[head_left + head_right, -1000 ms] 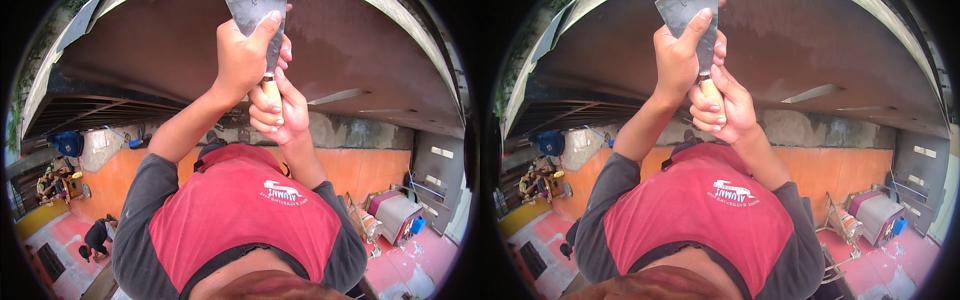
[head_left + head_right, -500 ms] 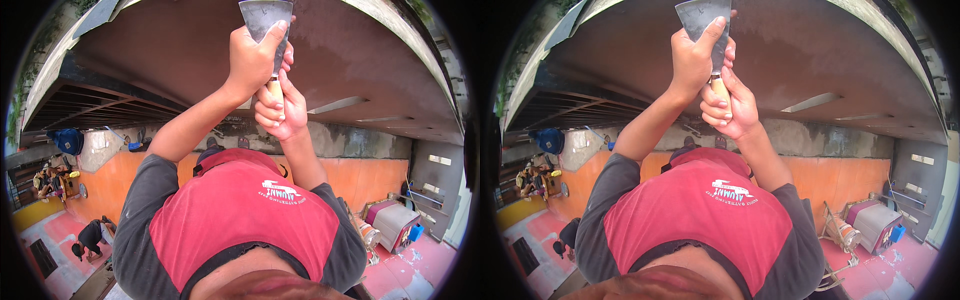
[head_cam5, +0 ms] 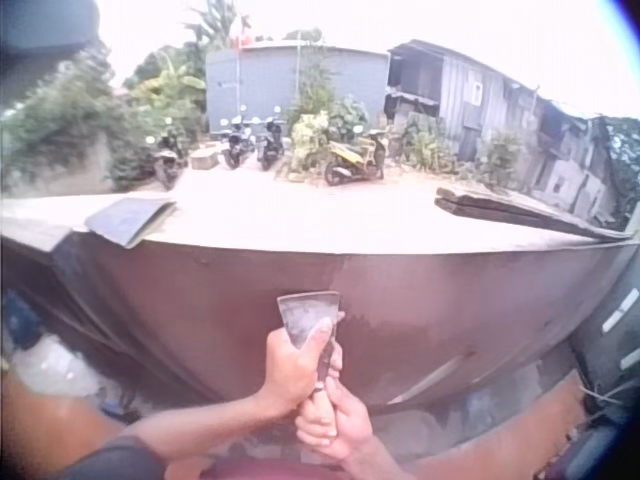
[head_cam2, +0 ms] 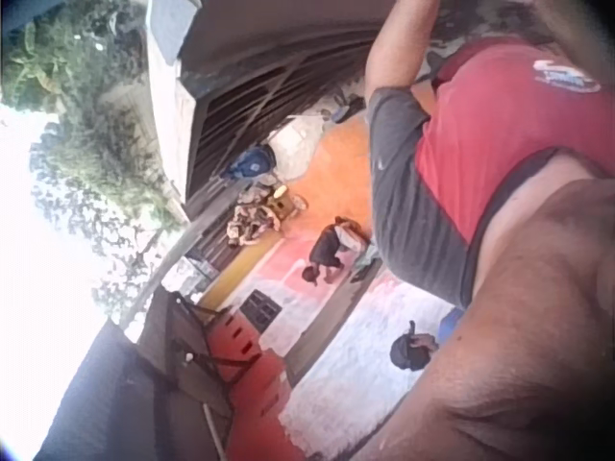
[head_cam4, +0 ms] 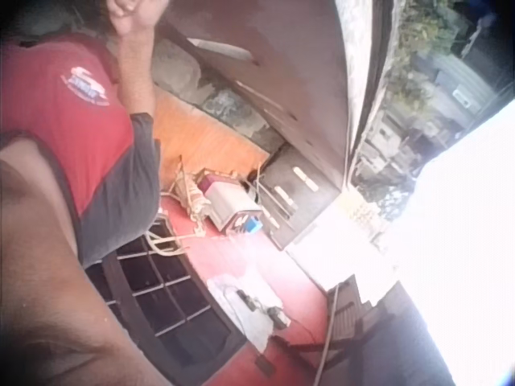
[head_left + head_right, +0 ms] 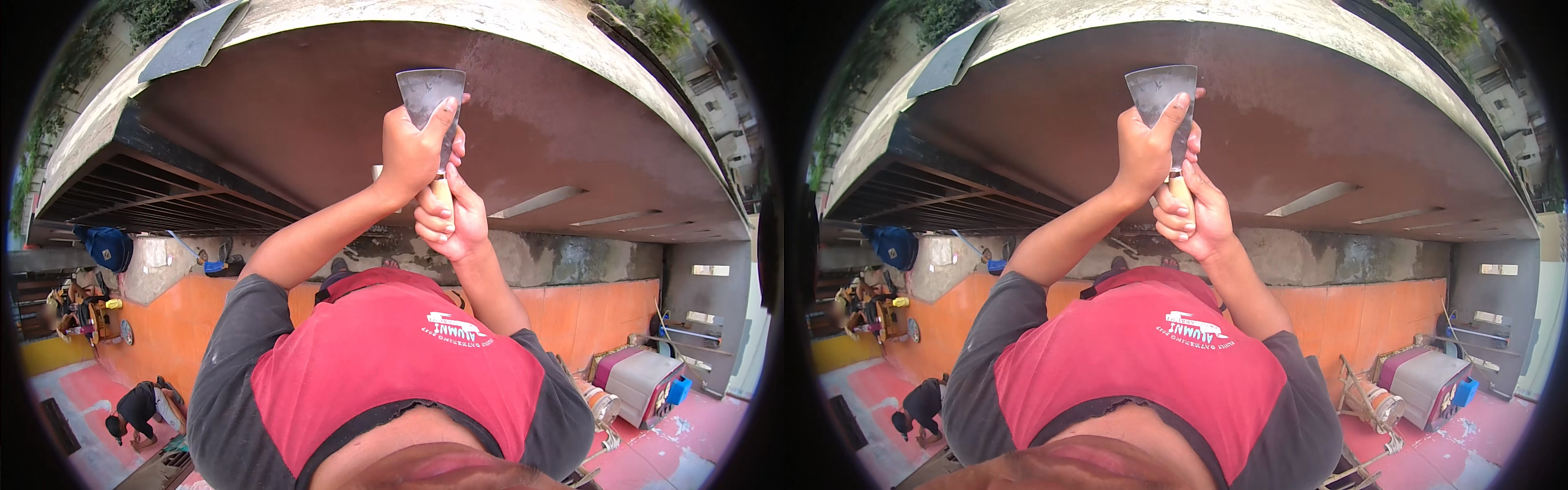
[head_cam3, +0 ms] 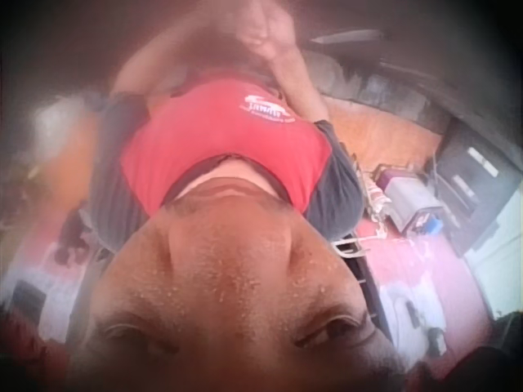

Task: The person walks toward a reddish-brown wall and uses a metal scraper to remove material from the surface. They repeatedly scrape small areas, pause to wipe the scraper, and continue scraping the same wall section.

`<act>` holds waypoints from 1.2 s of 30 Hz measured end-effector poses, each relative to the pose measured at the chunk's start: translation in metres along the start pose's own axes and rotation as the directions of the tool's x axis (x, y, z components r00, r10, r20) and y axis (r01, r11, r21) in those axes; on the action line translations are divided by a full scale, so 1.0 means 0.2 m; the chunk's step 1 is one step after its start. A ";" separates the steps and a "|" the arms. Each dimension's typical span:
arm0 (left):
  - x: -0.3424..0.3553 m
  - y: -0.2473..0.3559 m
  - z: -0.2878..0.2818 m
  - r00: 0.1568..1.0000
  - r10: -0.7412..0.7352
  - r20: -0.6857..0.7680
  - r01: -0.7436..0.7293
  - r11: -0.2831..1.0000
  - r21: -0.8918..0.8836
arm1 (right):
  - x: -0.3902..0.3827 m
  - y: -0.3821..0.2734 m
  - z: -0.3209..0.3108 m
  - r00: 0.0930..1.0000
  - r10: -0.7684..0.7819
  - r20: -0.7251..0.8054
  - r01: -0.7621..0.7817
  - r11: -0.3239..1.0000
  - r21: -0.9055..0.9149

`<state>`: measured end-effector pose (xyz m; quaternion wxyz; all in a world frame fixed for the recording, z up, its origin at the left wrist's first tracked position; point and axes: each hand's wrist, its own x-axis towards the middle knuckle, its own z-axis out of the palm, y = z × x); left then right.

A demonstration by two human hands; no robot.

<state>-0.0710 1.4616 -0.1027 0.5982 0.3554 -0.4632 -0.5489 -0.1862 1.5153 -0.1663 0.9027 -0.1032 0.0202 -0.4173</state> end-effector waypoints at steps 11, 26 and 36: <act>-0.07 -0.19 -0.10 0.990 -0.127 0.064 0.128 0.992 -0.002 | -0.07 0.06 -0.18 0.997 -0.005 -0.083 0.002 1.000 -0.029; -0.58 -0.64 -0.70 0.894 -0.437 0.104 0.420 0.895 0.153 | -0.19 -0.10 -0.20 0.979 -0.199 -0.035 0.142 0.804 -0.577; -0.72 -0.79 -0.58 0.916 -0.399 -0.034 0.400 0.916 0.032 | -0.13 -0.02 -0.25 0.879 -0.471 -0.068 0.229 0.543 -0.808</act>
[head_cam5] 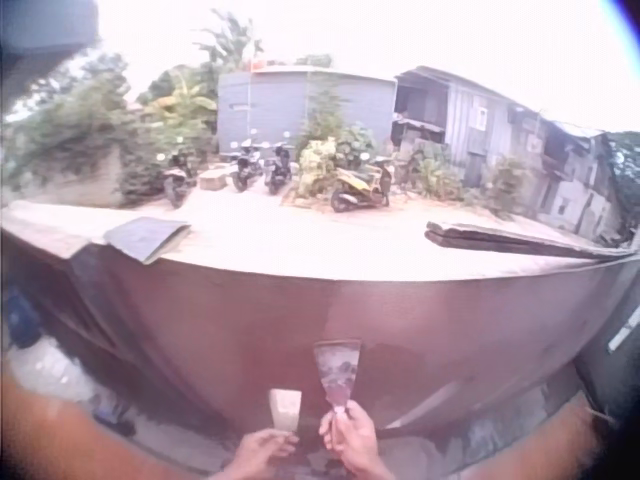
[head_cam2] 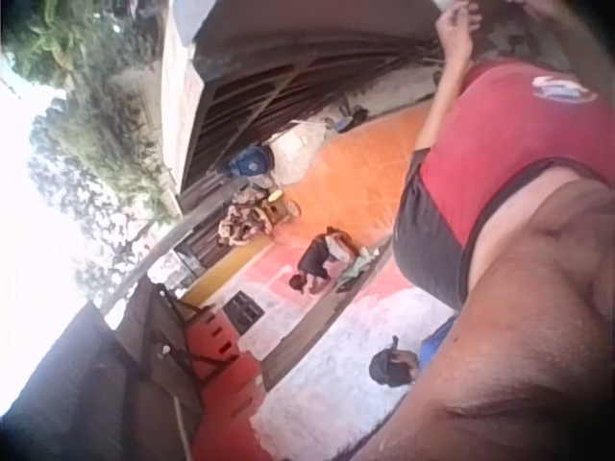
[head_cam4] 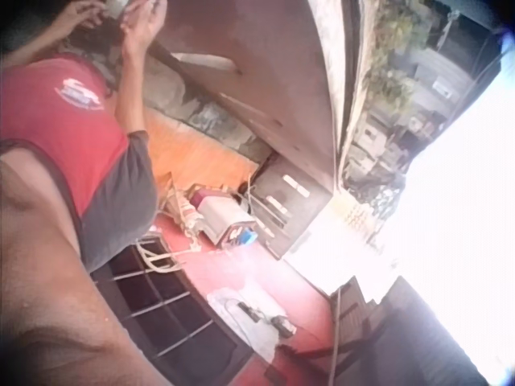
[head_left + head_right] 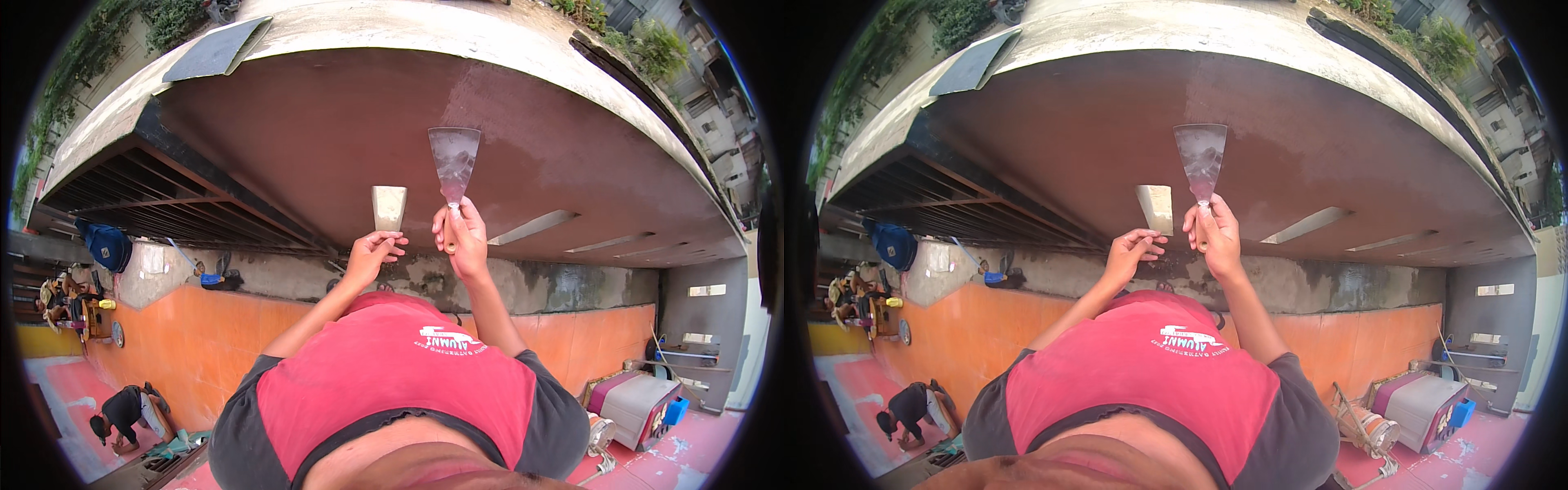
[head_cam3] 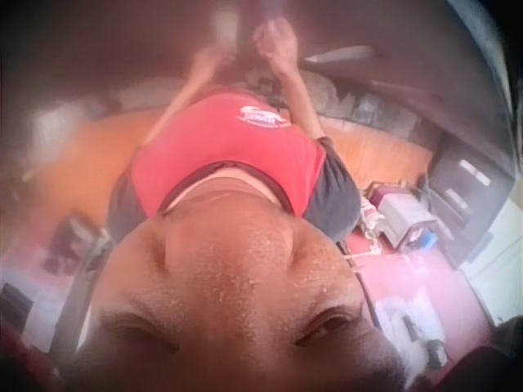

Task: The person walks toward a reddish-brown wall and uses a metal scraper to remove material from the surface. They repeatedly scrape small areas, pause to wipe the scraper, and continue scraping the same wall section.

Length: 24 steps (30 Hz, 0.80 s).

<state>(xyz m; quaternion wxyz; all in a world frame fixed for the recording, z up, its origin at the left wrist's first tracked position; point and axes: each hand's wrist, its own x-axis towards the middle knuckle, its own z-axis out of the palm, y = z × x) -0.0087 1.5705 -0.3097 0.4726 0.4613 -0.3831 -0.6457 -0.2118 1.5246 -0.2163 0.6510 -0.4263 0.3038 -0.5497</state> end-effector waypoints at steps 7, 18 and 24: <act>-0.04 0.02 -0.06 0.999 -0.010 -0.034 0.011 0.999 0.036 | 0.20 -0.22 0.10 0.981 -0.191 0.022 0.190 0.980 0.066; -0.08 -0.01 -0.16 0.998 0.020 0.058 -0.023 0.998 0.052 | 0.22 -0.26 0.16 0.956 -0.288 -0.051 0.292 0.947 0.136; -0.15 0.02 -0.21 0.997 0.025 0.072 -0.028 0.999 0.035 | 0.09 -0.25 0.14 0.898 -0.349 -0.270 0.393 0.910 0.132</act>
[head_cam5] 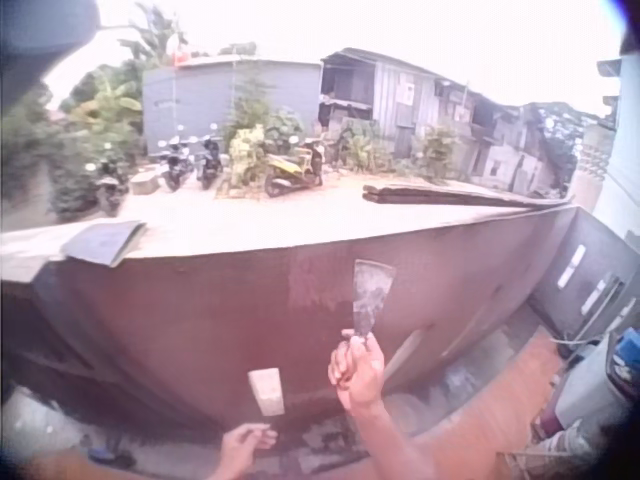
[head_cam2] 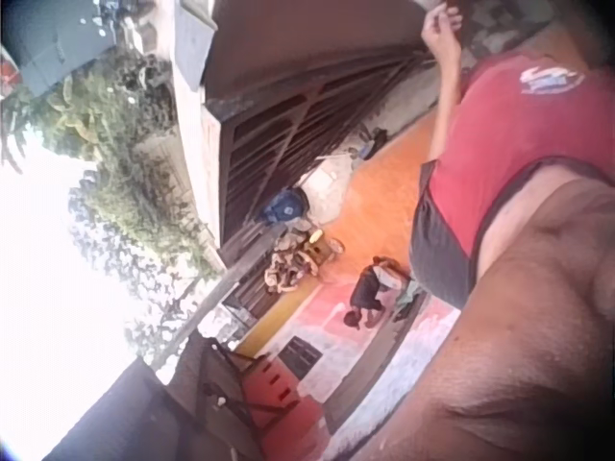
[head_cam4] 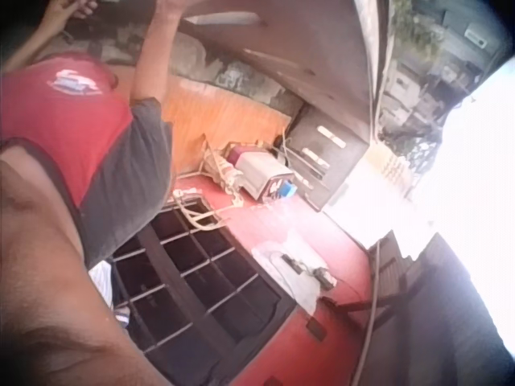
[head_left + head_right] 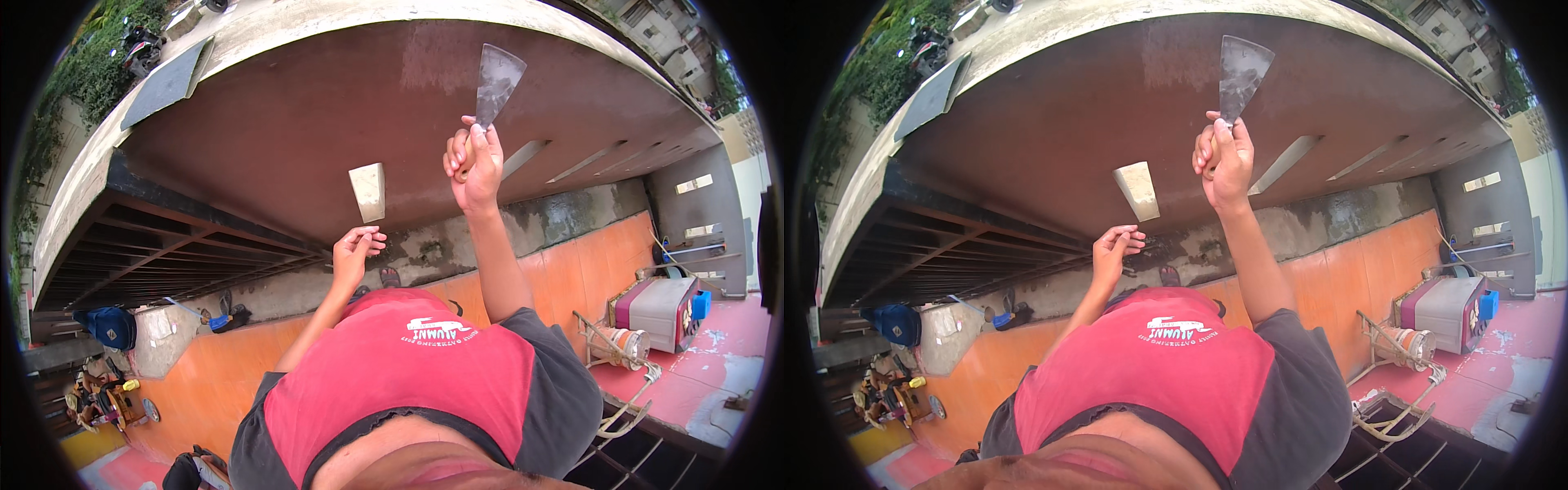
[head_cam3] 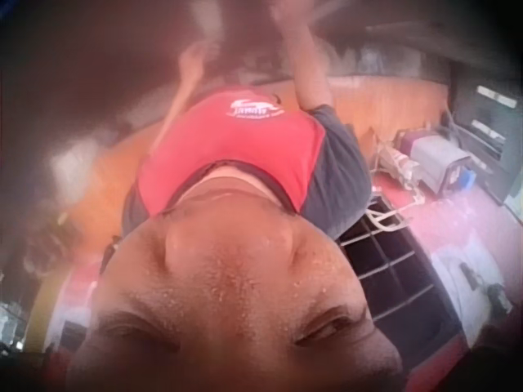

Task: The person walks toward a reddish-brown wall and uses a metal scraper to remove material from the surface. They repeatedly scrape small areas, pause to wipe the scraper, and continue scraping the same wall section.

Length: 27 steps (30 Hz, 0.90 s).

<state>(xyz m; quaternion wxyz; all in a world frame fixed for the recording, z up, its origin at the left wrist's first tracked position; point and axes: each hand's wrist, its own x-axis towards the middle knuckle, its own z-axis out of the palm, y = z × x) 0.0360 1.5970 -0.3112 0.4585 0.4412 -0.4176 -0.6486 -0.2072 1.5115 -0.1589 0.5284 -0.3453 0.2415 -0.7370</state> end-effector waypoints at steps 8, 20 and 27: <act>-0.13 0.04 -0.14 0.998 -0.053 0.014 0.053 0.998 0.028 | -0.75 0.36 -0.11 0.837 0.369 -0.403 -0.416 0.909 -0.032; -0.18 -0.03 -0.12 0.959 -0.049 0.279 0.010 0.991 0.137 | -0.92 0.21 -0.06 0.884 0.212 -0.416 -0.309 0.934 -0.181; -0.24 -0.03 -0.06 0.875 -0.082 0.477 -0.017 0.980 0.199 | -0.98 0.22 -0.01 0.896 0.254 -0.365 -0.363 0.893 -0.268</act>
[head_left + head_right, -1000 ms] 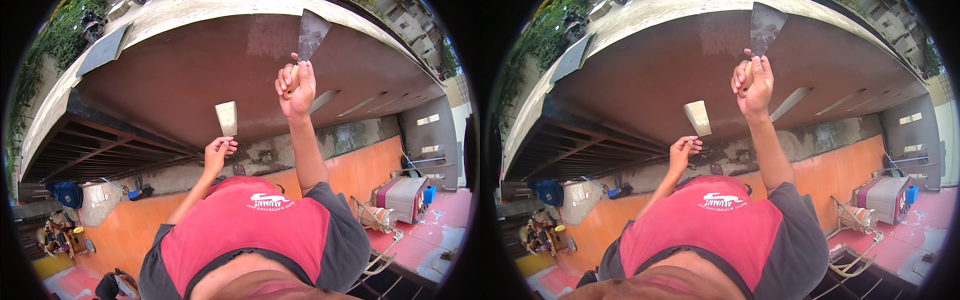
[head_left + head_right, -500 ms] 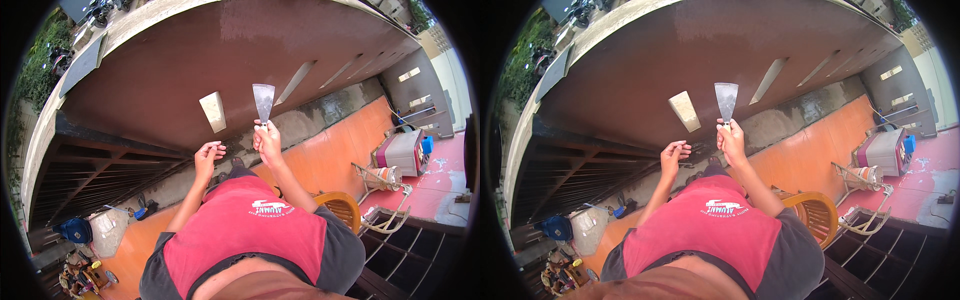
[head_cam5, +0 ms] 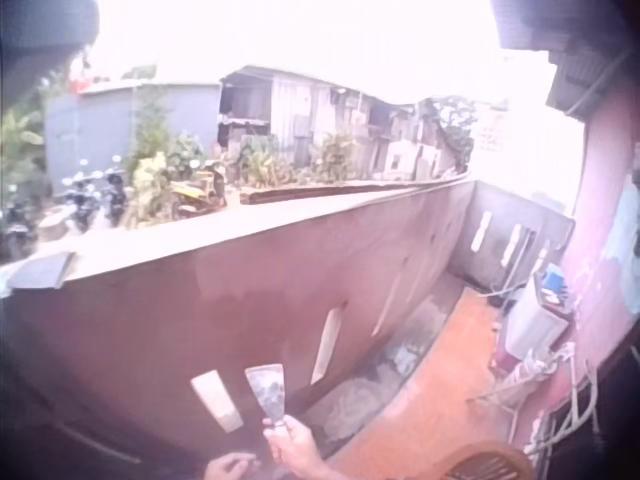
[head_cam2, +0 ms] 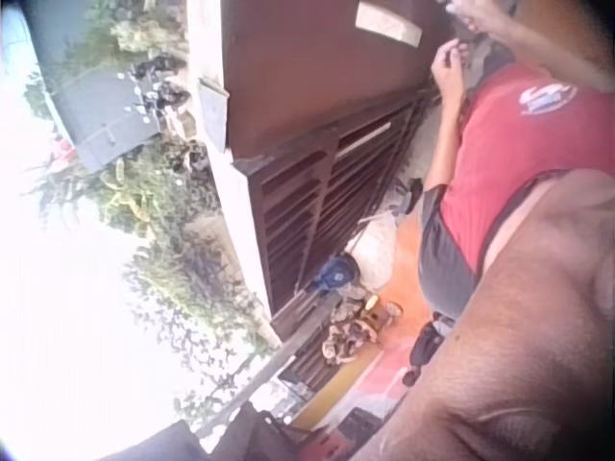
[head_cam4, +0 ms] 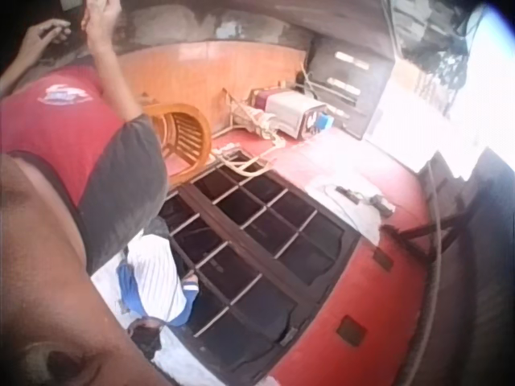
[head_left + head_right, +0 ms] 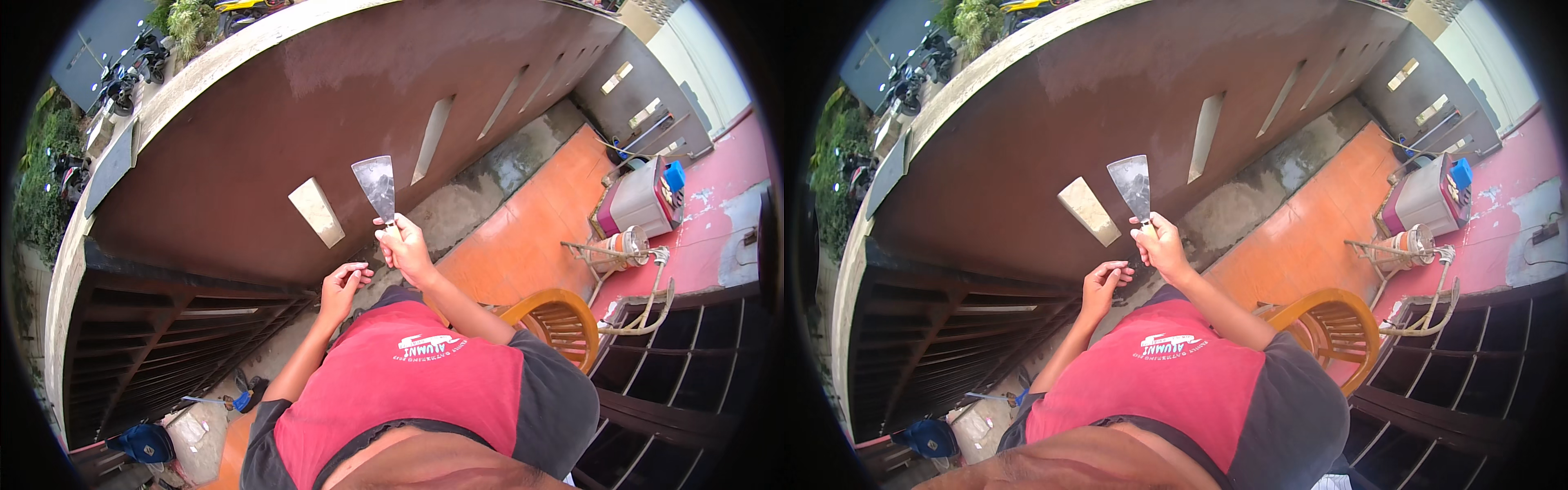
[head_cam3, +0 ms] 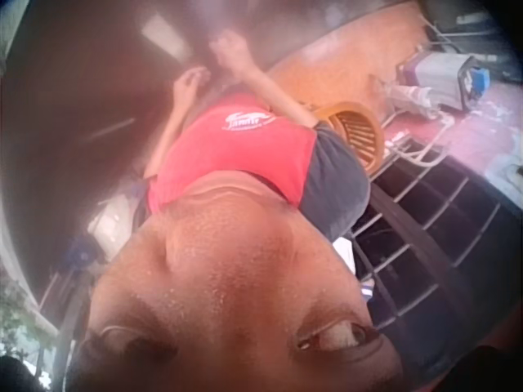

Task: The person walks toward a reddish-brown wall and uses a metal scraper to remove material from the surface. They repeatedly scrape small areas, pause to wipe the scraper, and continue scraping the same wall section.

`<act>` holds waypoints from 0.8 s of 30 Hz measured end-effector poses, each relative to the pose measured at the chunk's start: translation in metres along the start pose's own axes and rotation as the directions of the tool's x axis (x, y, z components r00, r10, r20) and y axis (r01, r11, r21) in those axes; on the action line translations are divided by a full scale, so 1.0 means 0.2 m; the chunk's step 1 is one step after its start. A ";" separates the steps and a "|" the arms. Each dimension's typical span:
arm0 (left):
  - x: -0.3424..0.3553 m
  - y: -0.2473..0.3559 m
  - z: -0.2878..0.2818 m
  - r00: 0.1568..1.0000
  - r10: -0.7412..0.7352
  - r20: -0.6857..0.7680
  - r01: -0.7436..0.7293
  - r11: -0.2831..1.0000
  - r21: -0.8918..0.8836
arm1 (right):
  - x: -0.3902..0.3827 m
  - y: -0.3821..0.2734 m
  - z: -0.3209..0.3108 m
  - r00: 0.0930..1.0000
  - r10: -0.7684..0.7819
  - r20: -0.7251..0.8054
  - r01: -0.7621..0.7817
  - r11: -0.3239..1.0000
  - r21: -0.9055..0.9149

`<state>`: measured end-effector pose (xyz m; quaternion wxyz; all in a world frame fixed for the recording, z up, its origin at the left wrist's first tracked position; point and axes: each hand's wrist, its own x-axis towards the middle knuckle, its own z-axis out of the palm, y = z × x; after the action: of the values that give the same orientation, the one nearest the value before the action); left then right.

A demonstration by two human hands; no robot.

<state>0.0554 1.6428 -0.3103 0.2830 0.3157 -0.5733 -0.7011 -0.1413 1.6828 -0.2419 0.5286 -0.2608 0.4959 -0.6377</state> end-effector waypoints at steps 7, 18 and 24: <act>0.16 0.10 0.09 0.998 0.063 -0.021 -0.063 0.998 0.015 | 0.01 -0.15 -0.05 0.997 -0.065 0.049 0.071 0.990 -0.126; 0.54 0.16 0.50 0.989 0.149 -0.018 -0.150 0.981 -0.123 | 0.03 -0.35 -0.54 0.996 -0.085 0.031 0.090 0.975 -0.204; 0.66 0.09 0.67 0.976 0.216 0.006 -0.208 0.948 -0.240 | 0.12 -0.35 -0.70 0.969 -0.097 0.225 0.151 0.959 -0.238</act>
<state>-0.1322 1.6231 -0.2892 0.3832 0.2047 -0.5201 -0.7354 -0.2980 1.7071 -0.2348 0.4994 -0.4232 0.4966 -0.5700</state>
